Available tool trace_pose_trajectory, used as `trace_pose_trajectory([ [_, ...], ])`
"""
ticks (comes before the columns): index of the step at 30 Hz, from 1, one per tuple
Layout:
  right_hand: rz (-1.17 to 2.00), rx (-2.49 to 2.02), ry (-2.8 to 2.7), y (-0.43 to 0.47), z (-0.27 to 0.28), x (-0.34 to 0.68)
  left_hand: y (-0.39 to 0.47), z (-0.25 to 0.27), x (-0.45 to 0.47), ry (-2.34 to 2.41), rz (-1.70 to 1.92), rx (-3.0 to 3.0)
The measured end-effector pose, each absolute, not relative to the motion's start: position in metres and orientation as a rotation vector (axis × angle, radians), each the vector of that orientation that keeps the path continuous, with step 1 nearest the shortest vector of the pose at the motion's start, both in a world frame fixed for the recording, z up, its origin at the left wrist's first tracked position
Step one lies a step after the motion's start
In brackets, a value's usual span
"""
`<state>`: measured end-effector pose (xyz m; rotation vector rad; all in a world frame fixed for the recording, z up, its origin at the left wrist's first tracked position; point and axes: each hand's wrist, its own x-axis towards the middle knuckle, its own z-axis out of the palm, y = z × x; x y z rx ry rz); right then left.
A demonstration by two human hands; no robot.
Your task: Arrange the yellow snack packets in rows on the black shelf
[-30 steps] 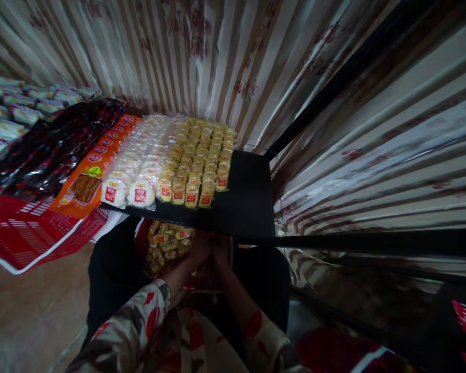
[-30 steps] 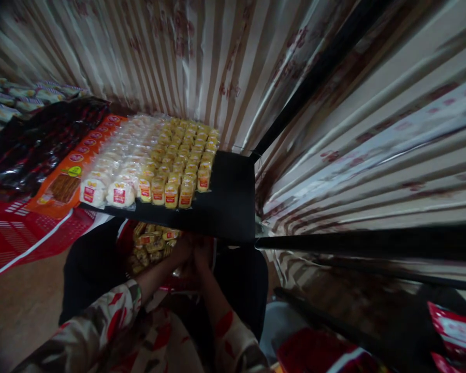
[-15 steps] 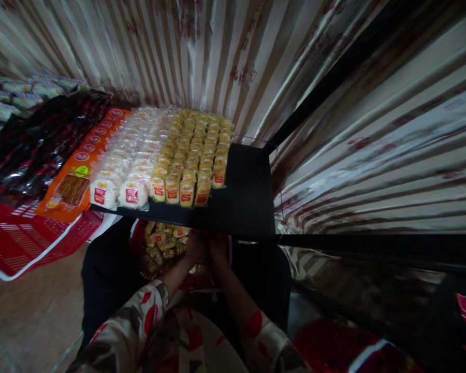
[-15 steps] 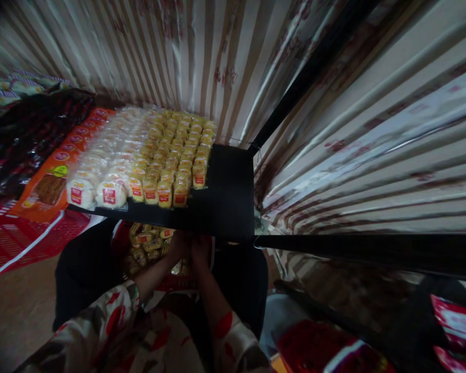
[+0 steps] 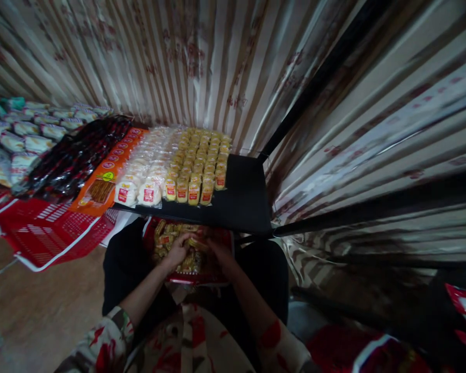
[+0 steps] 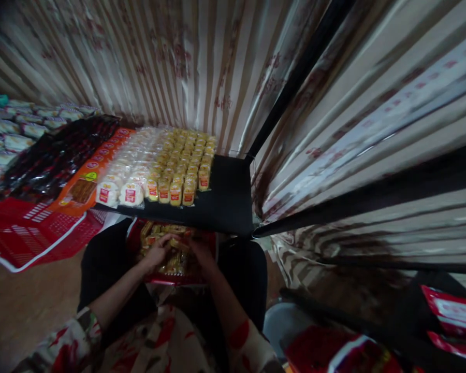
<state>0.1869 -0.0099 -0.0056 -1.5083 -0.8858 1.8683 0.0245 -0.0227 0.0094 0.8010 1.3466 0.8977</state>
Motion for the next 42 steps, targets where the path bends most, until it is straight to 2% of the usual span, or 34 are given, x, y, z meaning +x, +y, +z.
trace_pose_trajectory([
  [5,2.041,-1.301,-0.809,-0.019,0.028,0.184,-0.021,0.051,0.025,1.217,0.986,0.816],
  [11,1.905,-1.163,-0.971,-0.016,0.060,0.194,-0.023,0.069,0.039,1.284,1.130,0.751],
  [18,1.741,-1.120,-1.177,0.001,0.096,0.210,-0.013,0.093,0.059,1.430,1.239,0.999],
  [24,1.342,-1.226,-1.140,0.045,0.084,0.211,0.008,0.099,0.083,1.493,1.355,1.211],
  [31,0.964,-1.426,-1.200,0.092,0.060,0.208,0.040,0.087,0.107,1.443,1.253,1.396],
  [42,0.867,-1.525,-1.305,0.128,0.060,0.195,0.070,0.073,0.112,1.406,1.197,1.313],
])
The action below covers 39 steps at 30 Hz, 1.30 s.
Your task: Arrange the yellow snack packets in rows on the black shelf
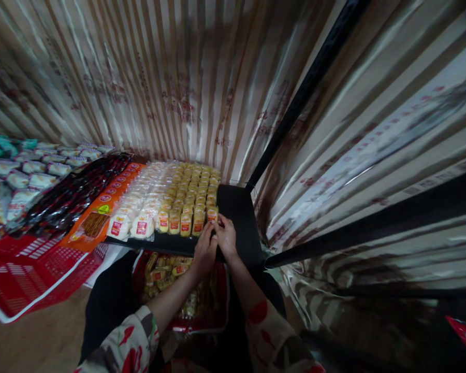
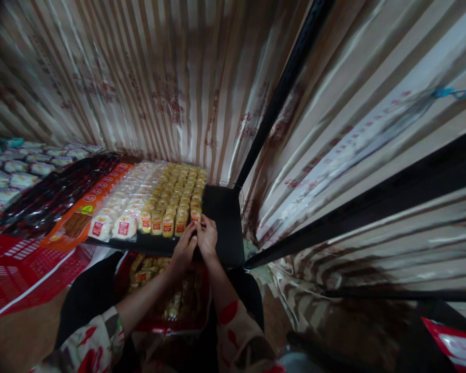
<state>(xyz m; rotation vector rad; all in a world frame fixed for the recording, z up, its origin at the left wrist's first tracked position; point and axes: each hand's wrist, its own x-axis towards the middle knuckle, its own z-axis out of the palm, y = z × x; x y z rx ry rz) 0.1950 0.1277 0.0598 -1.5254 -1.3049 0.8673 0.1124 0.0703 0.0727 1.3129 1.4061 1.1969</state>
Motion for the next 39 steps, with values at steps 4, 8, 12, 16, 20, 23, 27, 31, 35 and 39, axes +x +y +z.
trace_pose_trajectory([
  [4,0.755,-1.616,-1.398,0.134,0.056,0.191,0.076,0.070,0.113,1.435,1.173,1.275],
  [8,0.695,-1.654,-1.413,0.138,0.048,0.188,0.079,0.066,0.112,1.441,1.146,1.240],
  [12,0.681,-1.640,-1.430,0.141,0.043,0.187,0.079,0.065,0.110,1.378,1.173,1.192],
  [16,0.628,-1.659,-1.483,0.144,0.041,0.184,0.078,0.069,0.108,1.336,1.196,1.187],
  [20,0.592,-1.667,-1.497,0.146,0.041,0.179,0.075,0.070,0.106,1.289,1.222,1.117],
  [23,0.573,-1.654,-1.481,0.147,0.040,0.177,0.073,0.068,0.104,1.274,1.230,1.082],
  [27,0.566,-1.671,-1.481,0.148,0.040,0.175,0.073,0.063,0.102,1.291,1.228,1.070],
  [31,0.562,-1.662,-1.495,0.148,0.041,0.175,0.072,0.063,0.104,1.262,1.258,1.116],
  [35,0.631,-1.648,-1.446,0.146,0.044,0.177,0.073,0.066,0.109,1.232,1.300,1.146],
  [39,0.787,-1.600,-1.349,0.143,0.047,0.181,0.076,0.065,0.115,1.224,1.302,1.177],
])
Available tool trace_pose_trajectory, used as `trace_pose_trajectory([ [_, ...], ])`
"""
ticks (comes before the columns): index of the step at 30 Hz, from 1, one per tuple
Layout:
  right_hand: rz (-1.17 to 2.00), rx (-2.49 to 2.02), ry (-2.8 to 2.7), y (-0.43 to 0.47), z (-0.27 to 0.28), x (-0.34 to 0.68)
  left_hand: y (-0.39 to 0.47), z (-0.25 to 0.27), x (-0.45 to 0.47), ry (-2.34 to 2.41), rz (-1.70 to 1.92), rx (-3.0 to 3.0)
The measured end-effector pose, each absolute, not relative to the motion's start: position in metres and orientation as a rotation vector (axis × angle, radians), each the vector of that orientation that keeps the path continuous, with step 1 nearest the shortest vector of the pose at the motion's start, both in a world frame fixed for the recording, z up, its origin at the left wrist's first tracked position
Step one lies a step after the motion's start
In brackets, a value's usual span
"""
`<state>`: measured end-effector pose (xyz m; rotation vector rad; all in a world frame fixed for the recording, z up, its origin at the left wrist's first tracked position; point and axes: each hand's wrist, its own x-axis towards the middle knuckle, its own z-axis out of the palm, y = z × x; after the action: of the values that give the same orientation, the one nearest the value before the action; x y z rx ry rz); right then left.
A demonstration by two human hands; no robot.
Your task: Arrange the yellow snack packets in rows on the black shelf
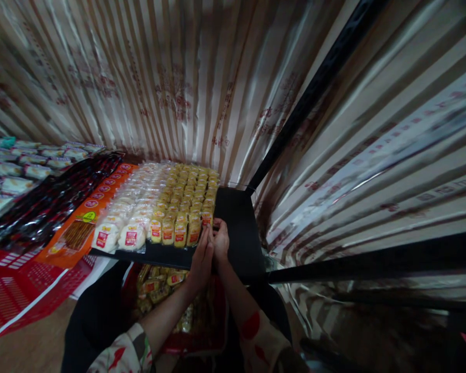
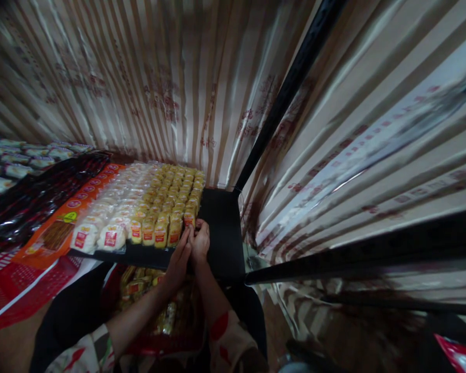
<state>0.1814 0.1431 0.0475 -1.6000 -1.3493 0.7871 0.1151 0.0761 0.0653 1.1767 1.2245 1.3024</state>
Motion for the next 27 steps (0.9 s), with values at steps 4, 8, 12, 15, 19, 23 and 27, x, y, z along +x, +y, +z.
trace_pose_trajectory([
  [4,0.859,-1.565,-1.338,0.140,0.049,0.186,0.080,0.063,0.118,1.256,1.297,1.197],
  [8,0.830,-1.509,-1.373,0.138,0.047,0.189,0.087,0.059,0.118,1.360,1.279,1.303],
  [12,0.706,-1.502,-1.342,0.141,0.047,0.193,0.089,0.056,0.119,1.394,1.240,1.416],
  [15,0.774,-1.508,-1.218,0.159,0.050,0.194,0.087,0.052,0.120,1.432,1.229,1.487],
  [19,0.982,-1.441,-1.064,0.195,0.057,0.191,0.085,0.048,0.123,1.465,1.231,1.526],
  [23,1.171,-1.337,-1.116,0.216,0.064,0.185,0.086,0.045,0.126,1.507,1.200,1.555],
  [27,1.226,-1.310,-1.123,0.221,0.063,0.187,0.087,0.043,0.128,1.524,1.177,1.575],
])
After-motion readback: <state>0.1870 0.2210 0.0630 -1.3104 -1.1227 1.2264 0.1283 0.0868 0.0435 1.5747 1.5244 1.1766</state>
